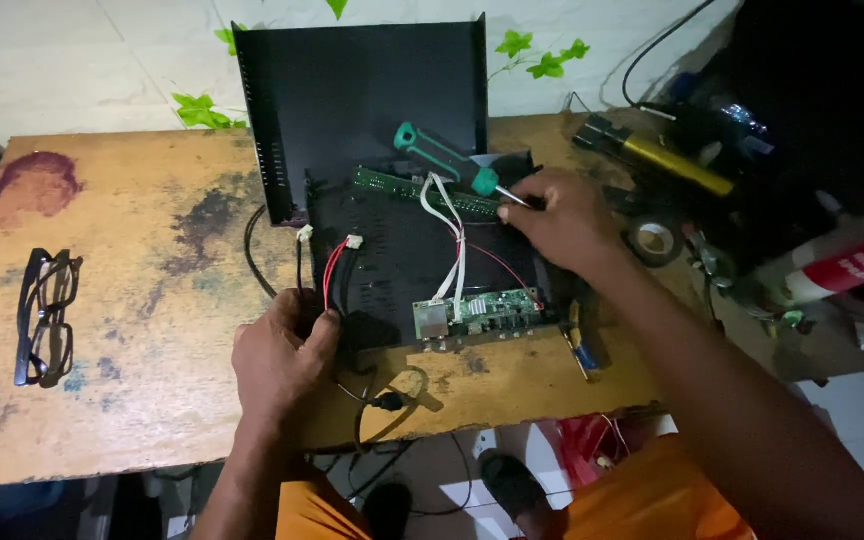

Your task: Finalizing the internal wiring of an electronic device by connecting cables to a circuit board and using a screwdriver.

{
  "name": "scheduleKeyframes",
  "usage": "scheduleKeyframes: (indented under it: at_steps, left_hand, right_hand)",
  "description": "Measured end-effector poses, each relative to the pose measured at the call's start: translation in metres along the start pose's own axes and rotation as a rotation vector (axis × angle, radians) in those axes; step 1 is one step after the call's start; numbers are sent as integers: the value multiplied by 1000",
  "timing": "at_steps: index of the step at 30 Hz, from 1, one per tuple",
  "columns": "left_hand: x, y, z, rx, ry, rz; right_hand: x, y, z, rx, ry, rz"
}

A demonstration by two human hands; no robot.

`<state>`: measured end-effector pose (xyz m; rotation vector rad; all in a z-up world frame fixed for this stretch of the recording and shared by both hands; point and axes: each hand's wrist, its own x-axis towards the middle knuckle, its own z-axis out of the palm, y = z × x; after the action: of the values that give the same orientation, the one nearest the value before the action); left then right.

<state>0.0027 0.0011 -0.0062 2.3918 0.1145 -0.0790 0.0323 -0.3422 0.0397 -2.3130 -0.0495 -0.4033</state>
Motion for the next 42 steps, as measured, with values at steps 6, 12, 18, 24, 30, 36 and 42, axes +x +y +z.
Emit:
scheduleKeyframes:
  at_steps: [6,12,18,24,30,36,42]
  left_hand:
    - [-9,10,-6,-7,-9,-46]
    - [-11,16,-7,10,-14,-43]
    - [-8,16,-7,2,-5,-35]
    - [-7,13,-9,-13,0,-58]
    - [-6,12,-9,-1,-29,-69]
    - [-6,9,-8,-13,0,-14]
    - [-6,6,-7,-14,0,-24]
  right_hand:
    - [8,18,-1,77,11,13]
    - [9,5,-7,89,10,40]
    - [13,12,0,29,32,-10]
    - [19,20,11,-28,102,-162]
    - [13,11,12,16,141,-169]
    - [13,9,15,27,168,-129]
    - [15,10,17,-52,204,-178]
